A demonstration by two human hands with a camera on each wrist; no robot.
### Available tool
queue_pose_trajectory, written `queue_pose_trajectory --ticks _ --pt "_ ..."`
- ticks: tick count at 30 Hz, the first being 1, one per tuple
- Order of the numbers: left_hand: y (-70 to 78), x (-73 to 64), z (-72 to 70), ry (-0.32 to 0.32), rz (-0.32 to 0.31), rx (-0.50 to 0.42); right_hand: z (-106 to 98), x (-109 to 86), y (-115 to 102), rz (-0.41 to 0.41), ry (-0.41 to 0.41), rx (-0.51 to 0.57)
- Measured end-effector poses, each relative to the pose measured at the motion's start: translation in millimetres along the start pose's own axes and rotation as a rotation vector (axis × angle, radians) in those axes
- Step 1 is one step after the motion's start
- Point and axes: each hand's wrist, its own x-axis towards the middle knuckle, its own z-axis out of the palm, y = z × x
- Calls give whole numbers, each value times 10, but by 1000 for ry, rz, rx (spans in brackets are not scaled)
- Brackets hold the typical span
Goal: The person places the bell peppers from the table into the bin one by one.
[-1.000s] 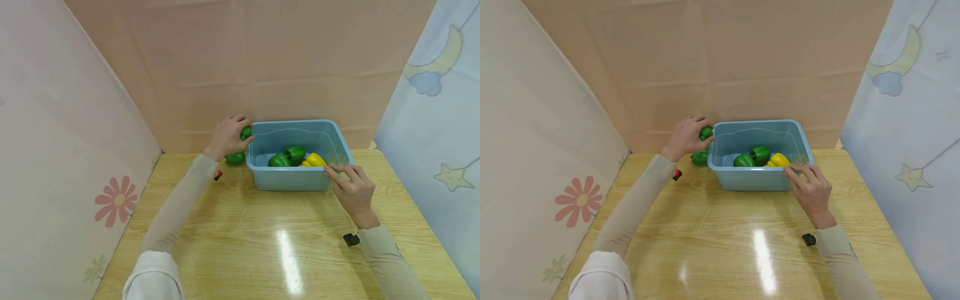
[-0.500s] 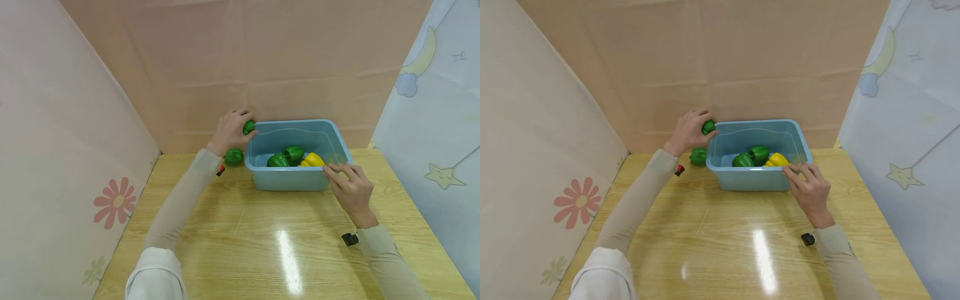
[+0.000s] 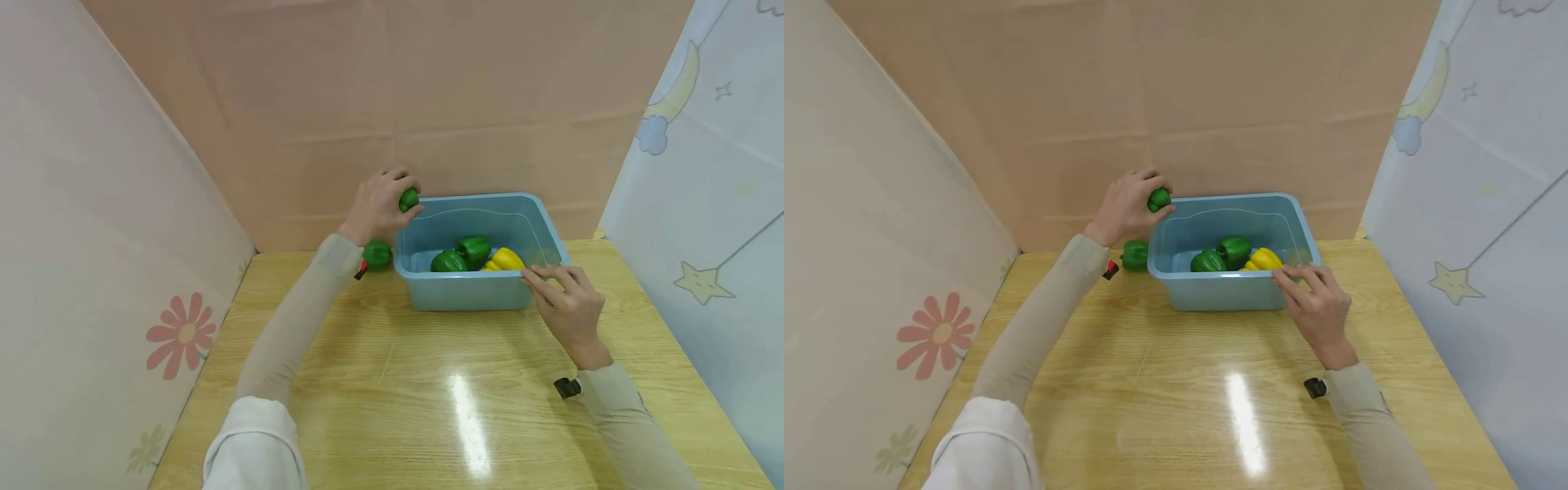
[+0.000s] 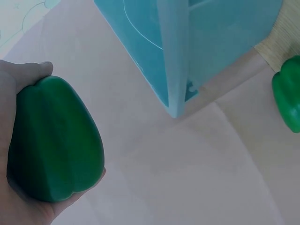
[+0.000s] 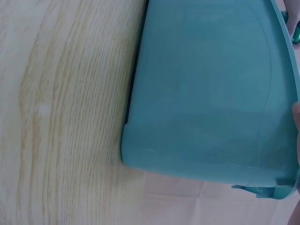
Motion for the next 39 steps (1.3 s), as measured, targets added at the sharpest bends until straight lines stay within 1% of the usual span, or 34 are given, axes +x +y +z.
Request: queue_pose_trajectory --ticks 9,19,28,34,39 --pt "86 108 38 -5 29 -6 -25 0 -1 4 -1 -4" --pt "140 204 49 -23 25 -22 0 1 4 9 17 10" --pt "191 338 61 -41 14 -16 7 -25 20 21 18 -2" --pt "223 414 128 -51 30 -38 -25 -54 20 16 15 -22" --pt "208 448 194 -42 25 -35 -6 -59 10 15 2 -10"
